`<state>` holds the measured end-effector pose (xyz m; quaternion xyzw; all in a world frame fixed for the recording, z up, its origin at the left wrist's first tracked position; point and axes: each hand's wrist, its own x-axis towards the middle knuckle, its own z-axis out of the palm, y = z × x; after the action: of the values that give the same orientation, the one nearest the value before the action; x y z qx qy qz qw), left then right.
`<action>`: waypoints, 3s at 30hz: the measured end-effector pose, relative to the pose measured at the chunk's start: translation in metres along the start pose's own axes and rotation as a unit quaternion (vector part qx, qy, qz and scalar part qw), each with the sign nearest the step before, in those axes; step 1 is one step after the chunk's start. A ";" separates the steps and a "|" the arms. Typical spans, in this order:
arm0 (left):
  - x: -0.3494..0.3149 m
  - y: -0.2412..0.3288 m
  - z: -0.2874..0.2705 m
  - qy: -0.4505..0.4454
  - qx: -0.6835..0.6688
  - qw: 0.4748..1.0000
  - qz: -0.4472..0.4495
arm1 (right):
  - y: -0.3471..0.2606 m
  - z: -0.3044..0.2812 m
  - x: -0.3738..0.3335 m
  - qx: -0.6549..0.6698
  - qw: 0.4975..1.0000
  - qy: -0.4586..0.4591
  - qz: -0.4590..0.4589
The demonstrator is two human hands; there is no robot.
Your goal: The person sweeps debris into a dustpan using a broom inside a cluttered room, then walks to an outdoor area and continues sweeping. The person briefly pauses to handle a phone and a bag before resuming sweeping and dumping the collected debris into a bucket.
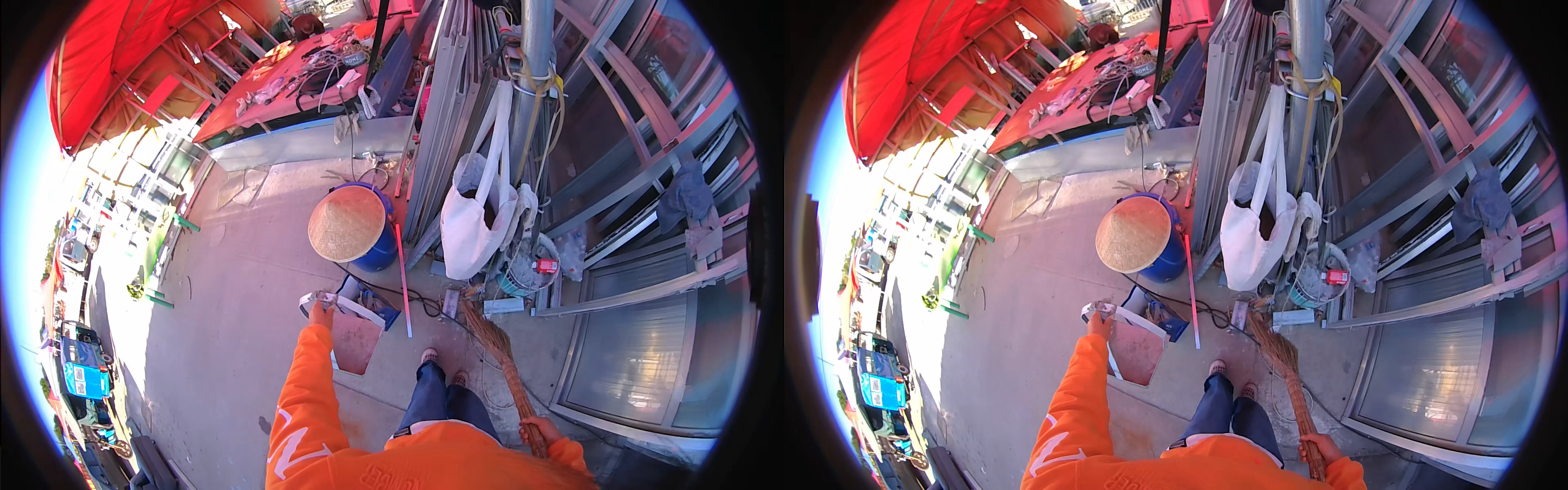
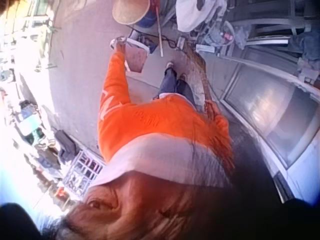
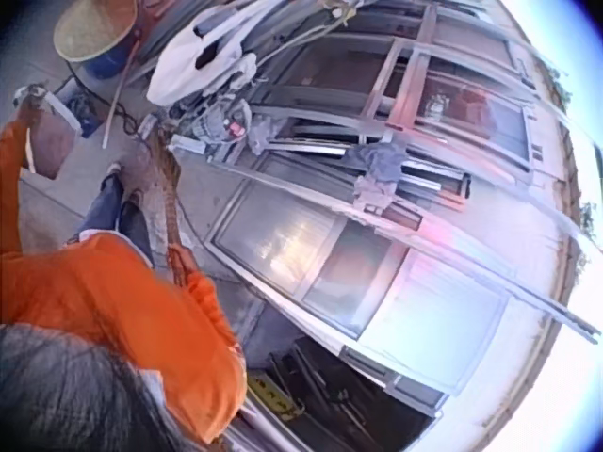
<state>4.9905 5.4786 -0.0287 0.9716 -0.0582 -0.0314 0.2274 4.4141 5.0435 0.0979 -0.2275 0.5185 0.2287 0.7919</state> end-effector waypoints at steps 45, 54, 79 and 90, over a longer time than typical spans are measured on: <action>-0.533 -0.008 0.032 -0.230 -0.069 0.967 0.084 | 0.827 -0.147 -0.180 0.618 0.705 0.097 -0.335; -0.621 0.144 0.107 -0.349 -0.026 0.910 0.223 | 0.852 -0.258 -0.142 0.684 0.608 0.101 -0.392; -1.079 0.462 0.234 -0.268 0.150 0.910 0.279 | 1.004 -0.627 -0.370 0.814 0.430 0.029 -0.389; -1.272 0.530 0.290 -0.254 0.143 0.933 0.210 | 0.945 -0.903 -0.514 0.727 0.521 0.118 -0.432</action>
<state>3.6520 5.0419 -0.0075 0.9189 -0.3209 -0.2198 0.0653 3.0173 5.1872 0.1335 0.2063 0.4315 -0.6262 0.6157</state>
